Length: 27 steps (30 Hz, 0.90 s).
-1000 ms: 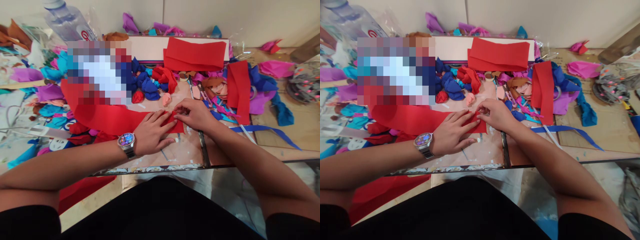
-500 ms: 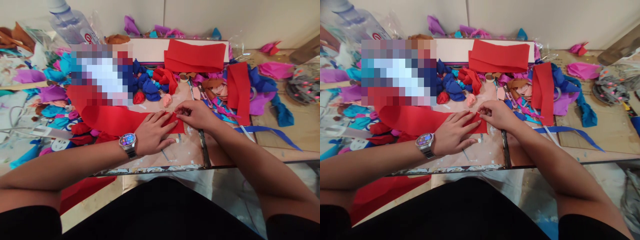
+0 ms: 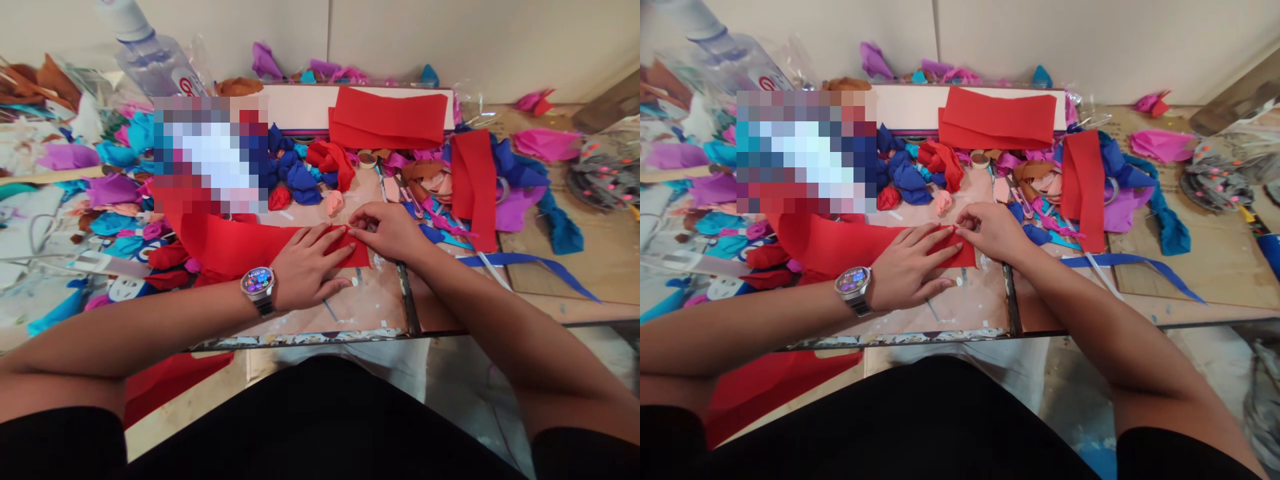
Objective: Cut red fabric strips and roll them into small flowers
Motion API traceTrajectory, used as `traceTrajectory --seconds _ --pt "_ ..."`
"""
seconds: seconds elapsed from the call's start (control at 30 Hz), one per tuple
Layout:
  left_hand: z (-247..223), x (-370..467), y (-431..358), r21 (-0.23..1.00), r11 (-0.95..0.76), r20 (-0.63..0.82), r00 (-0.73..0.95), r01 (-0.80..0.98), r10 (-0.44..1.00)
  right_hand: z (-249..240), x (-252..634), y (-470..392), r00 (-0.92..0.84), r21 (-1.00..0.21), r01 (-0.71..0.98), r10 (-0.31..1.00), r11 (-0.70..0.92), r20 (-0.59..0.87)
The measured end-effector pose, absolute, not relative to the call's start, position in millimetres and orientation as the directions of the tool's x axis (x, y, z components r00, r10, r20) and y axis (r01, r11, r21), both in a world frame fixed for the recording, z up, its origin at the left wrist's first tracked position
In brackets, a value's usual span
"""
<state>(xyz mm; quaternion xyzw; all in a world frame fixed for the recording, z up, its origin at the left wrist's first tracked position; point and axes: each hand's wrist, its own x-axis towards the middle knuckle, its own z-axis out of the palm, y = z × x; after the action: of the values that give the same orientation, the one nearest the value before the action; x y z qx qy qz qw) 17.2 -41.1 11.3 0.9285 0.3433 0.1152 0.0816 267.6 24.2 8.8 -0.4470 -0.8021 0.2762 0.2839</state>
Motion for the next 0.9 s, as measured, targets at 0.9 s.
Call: traceTrajectory --seconds 0.9 --pt "11 17 -42 0.204 -0.741 0.174 0.721 0.64 0.67 16 276 31 -0.552 -0.667 0.503 0.798 0.549 0.241"
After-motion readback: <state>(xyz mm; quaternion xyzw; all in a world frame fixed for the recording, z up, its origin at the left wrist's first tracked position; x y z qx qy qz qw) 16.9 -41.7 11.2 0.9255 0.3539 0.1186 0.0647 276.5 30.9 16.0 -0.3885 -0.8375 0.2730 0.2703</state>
